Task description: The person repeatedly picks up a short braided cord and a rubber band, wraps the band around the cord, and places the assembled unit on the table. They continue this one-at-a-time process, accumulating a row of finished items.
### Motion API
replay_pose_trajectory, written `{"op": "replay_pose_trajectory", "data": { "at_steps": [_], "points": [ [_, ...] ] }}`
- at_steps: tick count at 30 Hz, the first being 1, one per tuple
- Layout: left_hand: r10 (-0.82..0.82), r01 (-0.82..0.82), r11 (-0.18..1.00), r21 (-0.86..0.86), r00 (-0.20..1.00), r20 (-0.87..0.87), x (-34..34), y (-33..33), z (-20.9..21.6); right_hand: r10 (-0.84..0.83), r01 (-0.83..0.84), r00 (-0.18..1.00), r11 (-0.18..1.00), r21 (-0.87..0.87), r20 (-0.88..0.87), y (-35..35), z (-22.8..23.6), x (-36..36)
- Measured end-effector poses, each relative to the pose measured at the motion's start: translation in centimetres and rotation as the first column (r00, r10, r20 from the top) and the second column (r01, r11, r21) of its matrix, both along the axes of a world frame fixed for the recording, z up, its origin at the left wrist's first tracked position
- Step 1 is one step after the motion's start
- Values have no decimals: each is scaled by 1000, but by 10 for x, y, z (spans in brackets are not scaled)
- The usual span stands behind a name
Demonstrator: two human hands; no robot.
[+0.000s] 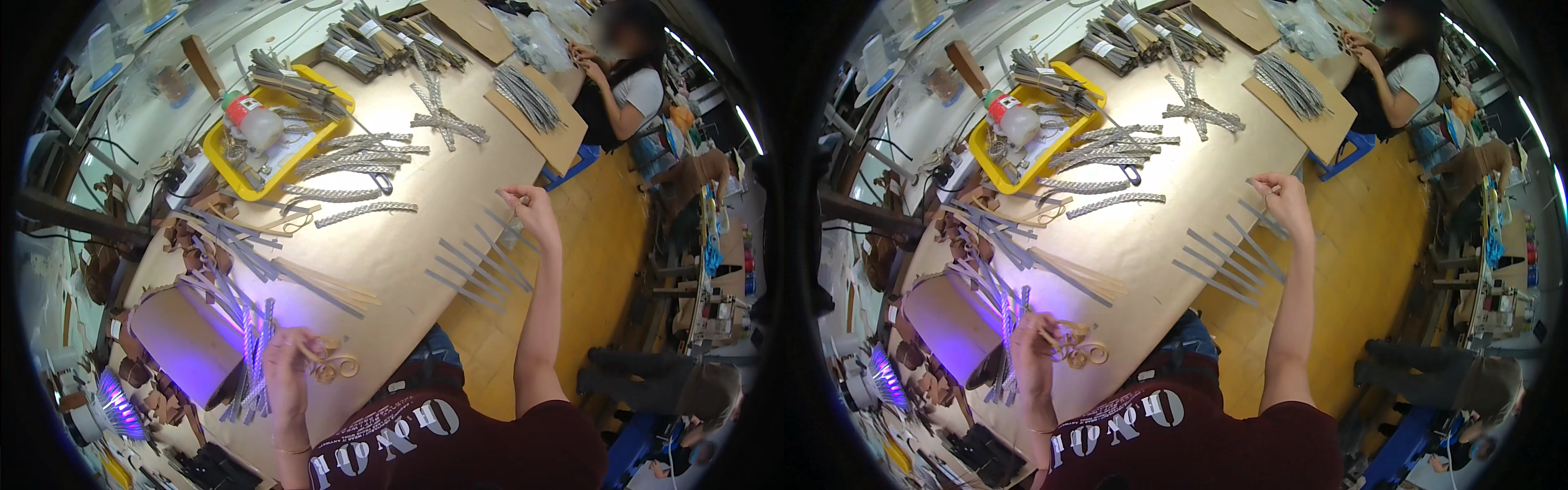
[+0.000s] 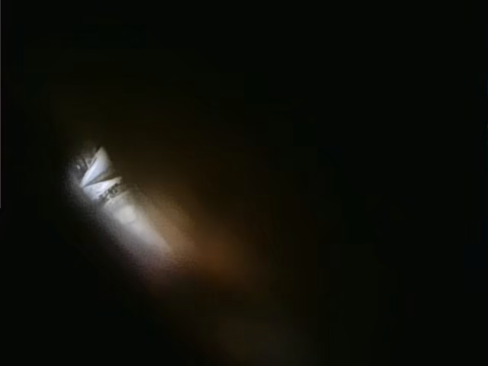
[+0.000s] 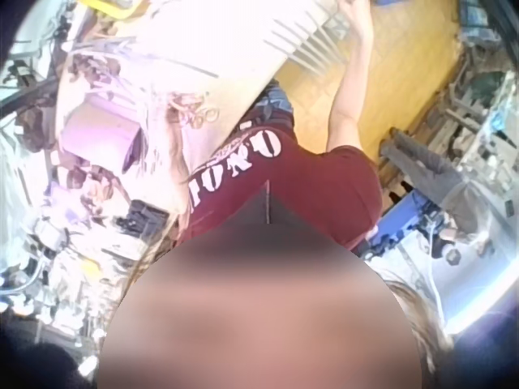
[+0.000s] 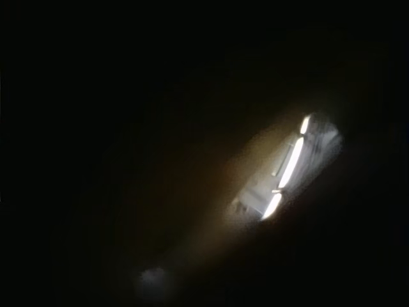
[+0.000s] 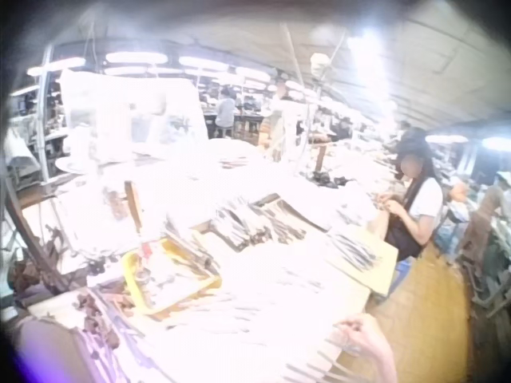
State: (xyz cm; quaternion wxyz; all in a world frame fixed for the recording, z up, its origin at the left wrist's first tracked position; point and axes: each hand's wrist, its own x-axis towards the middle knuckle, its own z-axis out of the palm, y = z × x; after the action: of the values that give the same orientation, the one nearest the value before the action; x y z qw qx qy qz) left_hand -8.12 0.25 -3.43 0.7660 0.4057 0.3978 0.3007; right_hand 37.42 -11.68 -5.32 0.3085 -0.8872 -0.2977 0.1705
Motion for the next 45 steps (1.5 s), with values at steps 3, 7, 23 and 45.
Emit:
{"op": "replay_pose_trajectory", "data": {
  "at_steps": [3,7,23,45],
  "points": [
    [-148,151,989,9,978,-150,13,-16,3,-90,83,991,994,-73,-97,13,-32,18],
    [-218,271,948,169,935,-279,26,-28,2,-234,271,960,915,-299,153,21,-42,33],
    [318,456,625,634,593,-740,-22,-15,-16,449,-449,893,892,59,14,107,-31,-216],
    [254,-194,892,409,962,-98,31,27,-5,642,-476,549,767,431,-535,100,17,-245]
  ]
}}
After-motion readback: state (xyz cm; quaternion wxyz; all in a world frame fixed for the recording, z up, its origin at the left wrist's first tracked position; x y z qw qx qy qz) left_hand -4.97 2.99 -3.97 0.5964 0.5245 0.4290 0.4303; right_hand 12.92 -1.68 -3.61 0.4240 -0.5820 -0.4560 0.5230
